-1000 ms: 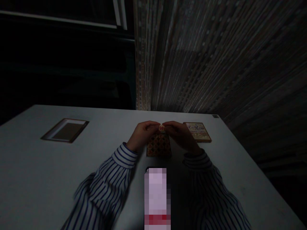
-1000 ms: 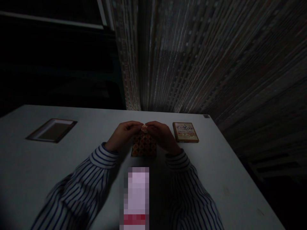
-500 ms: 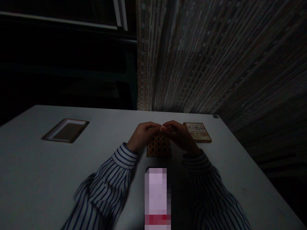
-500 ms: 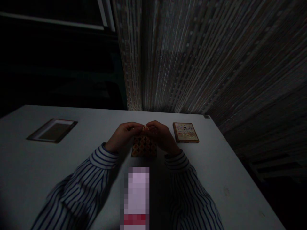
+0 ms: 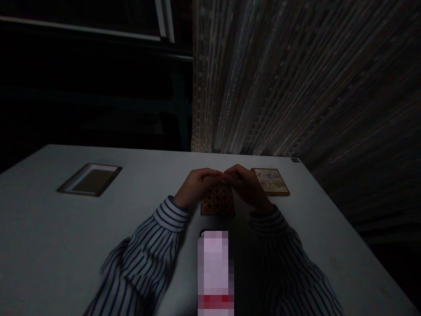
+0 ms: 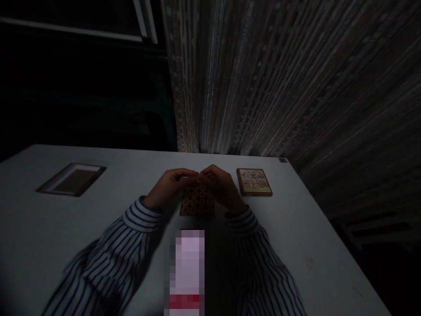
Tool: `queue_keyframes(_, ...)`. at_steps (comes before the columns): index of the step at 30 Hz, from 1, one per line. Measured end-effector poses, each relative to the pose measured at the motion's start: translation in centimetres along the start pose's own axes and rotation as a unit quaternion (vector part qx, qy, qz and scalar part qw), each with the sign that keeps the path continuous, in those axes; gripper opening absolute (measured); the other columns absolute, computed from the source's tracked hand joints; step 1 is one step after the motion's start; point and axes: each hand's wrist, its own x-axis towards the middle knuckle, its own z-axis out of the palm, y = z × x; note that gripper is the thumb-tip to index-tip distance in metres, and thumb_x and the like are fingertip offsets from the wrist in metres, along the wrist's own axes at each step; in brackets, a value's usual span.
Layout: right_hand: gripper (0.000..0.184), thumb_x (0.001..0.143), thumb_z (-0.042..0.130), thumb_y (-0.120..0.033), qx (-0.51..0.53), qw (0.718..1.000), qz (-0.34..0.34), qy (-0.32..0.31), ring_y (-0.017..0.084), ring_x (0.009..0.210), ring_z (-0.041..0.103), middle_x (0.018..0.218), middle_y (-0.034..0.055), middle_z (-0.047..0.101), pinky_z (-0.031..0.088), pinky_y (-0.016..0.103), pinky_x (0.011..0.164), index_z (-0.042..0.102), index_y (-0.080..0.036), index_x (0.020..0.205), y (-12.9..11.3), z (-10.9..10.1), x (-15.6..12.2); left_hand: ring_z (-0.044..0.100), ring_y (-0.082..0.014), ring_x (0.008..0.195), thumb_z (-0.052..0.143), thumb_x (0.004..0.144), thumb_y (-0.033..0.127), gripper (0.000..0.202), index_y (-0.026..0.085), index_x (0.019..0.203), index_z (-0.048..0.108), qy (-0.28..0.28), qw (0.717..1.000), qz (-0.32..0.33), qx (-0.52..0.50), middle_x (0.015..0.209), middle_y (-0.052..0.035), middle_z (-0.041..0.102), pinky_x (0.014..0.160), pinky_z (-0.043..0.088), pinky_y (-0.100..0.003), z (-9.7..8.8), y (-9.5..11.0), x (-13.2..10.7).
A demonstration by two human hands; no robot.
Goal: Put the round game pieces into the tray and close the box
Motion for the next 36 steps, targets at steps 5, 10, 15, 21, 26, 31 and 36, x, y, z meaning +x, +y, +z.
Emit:
queue_keyframes(5,0.019,0.082,0.054,-0.035,-0.005,1.0,-0.012,0.0,0.012,0.067,0.059,0.072,0.0008,0.066,0.045,0.022,0.059,0.061,-0.018,0.079,-0.12,-0.07,0.0,0.063,-0.0154,0.077,0.068,0.067,0.027,0.024,0.014,0.087,0.066,-0.004,1.0,-0.003,0.002,0.084,-0.006,0.069,0.077,0.049,-0.033,0.06,-0.09,0.05)
queue_keyframes(10,0.02,0.085,0.05,-0.034,-0.007,1.0,-0.02,-0.01,0.013,0.071,0.061,0.077,0.0018,0.067,0.046,0.024,0.063,0.062,-0.018,0.085,-0.1,-0.13,0.0,0.063,-0.0162,0.075,0.068,0.067,0.028,0.025,0.013,0.088,0.066,0.001,1.0,-0.004,0.009,0.082,-0.0061,0.069,0.074,0.05,-0.032,-0.06,0.05,-0.01)
queue_keyframes(15,0.02,0.083,0.053,-0.034,-0.014,0.999,-0.043,-0.018,0.014,0.075,0.062,0.084,0.0025,0.068,0.048,0.025,0.066,0.062,-0.02,0.093,0.37,-0.13,-0.02,0.063,-0.016,0.075,0.067,0.067,0.027,0.023,0.014,0.086,0.066,0.022,1.0,-0.002,0.01,0.08,-0.0054,0.068,0.072,0.051,-0.031,-0.11,0.2,-0.02)
queue_keyframes(21,0.022,0.081,0.056,-0.031,0.004,0.998,-0.049,-0.046,0.014,0.079,0.063,0.089,0.0037,0.068,0.049,0.026,0.068,0.061,-0.019,0.099,0.2,-0.2,-0.13,0.062,-0.015,0.072,0.069,0.065,0.03,0.024,0.013,0.082,0.066,0.038,0.999,0.007,0.023,0.077,-0.005,0.068,0.07,0.049,-0.028,-0.17,0.14,0.09)
queue_keyframes(26,0.024,0.079,0.058,-0.03,0.021,0.996,-0.054,-0.06,0.014,0.078,0.063,0.089,0.0036,0.068,0.05,0.026,0.068,0.06,-0.019,0.1,-0.01,-0.23,-0.18,0.062,-0.0157,0.071,0.069,0.065,0.032,0.024,0.013,0.08,0.065,0.046,0.999,0.01,0.026,0.075,-0.0048,0.068,0.069,0.05,-0.029,-0.09,0.3,0.01)
queue_keyframes(31,0.024,0.08,0.057,-0.032,0.02,0.997,-0.036,-0.058,0.013,0.077,0.063,0.087,0.0036,0.068,0.05,0.026,0.068,0.061,-0.019,0.1,0.02,-0.17,-0.22,0.062,-0.0155,0.071,0.068,0.066,0.031,0.023,0.013,0.079,0.065,0.045,0.999,0.01,0.023,0.076,-0.0059,0.068,0.069,0.05,-0.031,-0.06,0.41,-0.01)
queue_keyframes(36,0.027,0.079,0.058,-0.032,0.015,0.997,-0.043,-0.054,0.014,0.077,0.063,0.089,0.0036,0.068,0.051,0.026,0.068,0.06,-0.02,0.103,0.11,-0.23,-0.25,0.062,-0.0155,0.072,0.066,0.067,0.031,0.022,0.013,0.079,0.066,0.048,0.999,0.01,0.018,0.078,-0.006,0.068,0.07,0.05,-0.03,-0.25,0.03,0.1)
